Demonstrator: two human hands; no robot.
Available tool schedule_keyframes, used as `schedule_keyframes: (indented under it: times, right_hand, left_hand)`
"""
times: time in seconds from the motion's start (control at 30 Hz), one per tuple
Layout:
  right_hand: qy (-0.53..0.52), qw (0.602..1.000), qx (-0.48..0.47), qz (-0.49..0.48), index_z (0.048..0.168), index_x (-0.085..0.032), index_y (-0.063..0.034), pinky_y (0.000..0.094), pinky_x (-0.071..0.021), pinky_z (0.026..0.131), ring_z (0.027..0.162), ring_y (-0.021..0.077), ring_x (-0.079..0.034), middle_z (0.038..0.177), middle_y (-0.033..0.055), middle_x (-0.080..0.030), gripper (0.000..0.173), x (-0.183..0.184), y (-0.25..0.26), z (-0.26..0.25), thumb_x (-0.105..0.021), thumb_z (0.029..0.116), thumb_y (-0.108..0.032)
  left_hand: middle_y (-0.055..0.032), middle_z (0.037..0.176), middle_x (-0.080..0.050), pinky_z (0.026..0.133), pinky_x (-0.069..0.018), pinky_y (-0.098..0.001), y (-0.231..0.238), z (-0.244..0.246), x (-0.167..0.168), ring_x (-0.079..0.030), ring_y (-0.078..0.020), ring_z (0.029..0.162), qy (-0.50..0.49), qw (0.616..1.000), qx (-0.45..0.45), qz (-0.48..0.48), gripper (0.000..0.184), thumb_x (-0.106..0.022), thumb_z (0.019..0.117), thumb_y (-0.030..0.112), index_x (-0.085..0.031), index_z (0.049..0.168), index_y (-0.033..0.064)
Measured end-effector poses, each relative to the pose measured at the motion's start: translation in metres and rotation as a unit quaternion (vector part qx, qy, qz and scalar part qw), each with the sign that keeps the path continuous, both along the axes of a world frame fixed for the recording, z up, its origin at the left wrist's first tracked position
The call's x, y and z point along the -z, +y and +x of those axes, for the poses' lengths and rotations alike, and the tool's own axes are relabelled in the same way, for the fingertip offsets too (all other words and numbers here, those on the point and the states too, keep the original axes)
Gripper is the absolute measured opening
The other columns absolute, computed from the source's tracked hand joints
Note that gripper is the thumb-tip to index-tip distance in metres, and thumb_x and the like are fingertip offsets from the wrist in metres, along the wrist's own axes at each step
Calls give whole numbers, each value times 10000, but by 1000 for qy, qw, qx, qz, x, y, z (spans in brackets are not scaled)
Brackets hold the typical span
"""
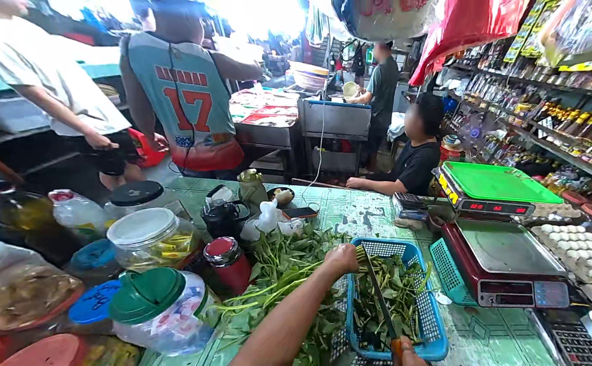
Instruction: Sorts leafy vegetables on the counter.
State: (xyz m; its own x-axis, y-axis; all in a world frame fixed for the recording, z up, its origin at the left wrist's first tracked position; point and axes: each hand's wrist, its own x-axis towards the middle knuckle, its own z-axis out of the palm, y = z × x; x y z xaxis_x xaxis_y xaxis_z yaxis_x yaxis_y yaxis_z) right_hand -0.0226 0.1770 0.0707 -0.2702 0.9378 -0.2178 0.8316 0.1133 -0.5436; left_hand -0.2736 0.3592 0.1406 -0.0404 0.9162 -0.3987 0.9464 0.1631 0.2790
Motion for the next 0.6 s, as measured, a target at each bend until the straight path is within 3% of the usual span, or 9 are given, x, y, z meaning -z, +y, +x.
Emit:
schedule_keyframes:
  times: [0.1, 0.17, 0.27, 0.37, 0.43, 0.47, 0.5, 0.6]
  right_hand:
    - [44, 999, 4, -4, 1379, -518, 19, 555, -579, 872, 978, 388, -721, 1077, 242, -706, 394, 9, 43, -20, -510, 1051, -200]
    - [69, 997, 10, -41, 1435, -478, 3, 545, -554, 940, 1048, 381, -701, 1141, 242, -693, 435, 5, 75, -30, -507, 1067, -227]
    - [37, 997, 32, -53, 1485, -447, -35, 549, -545, 959, 1077, 372, -697, 1165, 225, -696, 484, -9, 88, -22, -497, 1066, -273]
    - [-29, 995, 52, -80, 1499, -452, -51, 584, -513, 1001, 1151, 395, -669, 1239, 237, -676, 497, -14, 75, 20, -506, 1067, -291]
    - [-73, 990, 83, -86, 1481, -462, -18, 595, -511, 996, 1160, 413, -664, 1252, 254, -670, 495, -5, 63, 51, -503, 1066, -284]
    - [-96, 985, 103, -95, 1472, -463, -6, 592, -516, 991, 1162, 413, -666, 1253, 257, -670, 494, 1, 58, 62, -494, 1064, -282]
    - [-113, 980, 118, -111, 1463, -463, 2, 590, -516, 992, 1173, 411, -663, 1261, 260, -666, 488, 7, 56, 69, -482, 1063, -278]
    - [-119, 971, 125, -165, 1455, -468, -2, 599, -507, 1005, 1208, 411, -643, 1297, 260, -647, 475, 21, 58, 66, -466, 1048, -247]
  left_hand:
    - [-232, 1044, -671, 838, -517, -638, 1, 10, -11, -652, -408, 1009, -21, 996, 82, -38, 393, -796, 835, 280, -667, 1034, -34]
    - [-222, 1005, -665, 824, -518, -607, -2, 23, -22, -652, -381, 952, -49, 990, 121, -47, 372, -797, 851, 241, -659, 1050, -41]
    - [-187, 991, -677, 815, -528, -570, -13, 24, -64, -660, -337, 925, -103, 987, 124, 9, 340, -806, 818, 159, -666, 1079, -8]
    - [-156, 1036, -696, 887, -537, -518, -32, 6, -129, -672, -279, 985, -178, 970, 114, 122, 313, -800, 831, 83, -684, 1115, 17]
    - [-95, 943, -701, 809, -563, -444, -48, -12, -161, -673, -198, 879, -240, 926, 123, 266, 272, -801, 797, 0, -698, 1045, 41]
    - [-93, 971, -720, 825, -571, -475, -57, -20, -177, -688, -207, 901, -248, 903, 114, 331, 347, -819, 768, -13, -713, 1091, 59]
    - [-89, 1015, -728, 853, -561, -500, -68, -24, -194, -689, -216, 938, -245, 891, 85, 373, 428, -831, 757, -8, -721, 1160, 86]
    - [-37, 954, -705, 766, -580, -405, -98, -27, -210, -686, -131, 850, -235, 833, 17, 501, 439, -830, 726, 120, -669, 1134, 94]
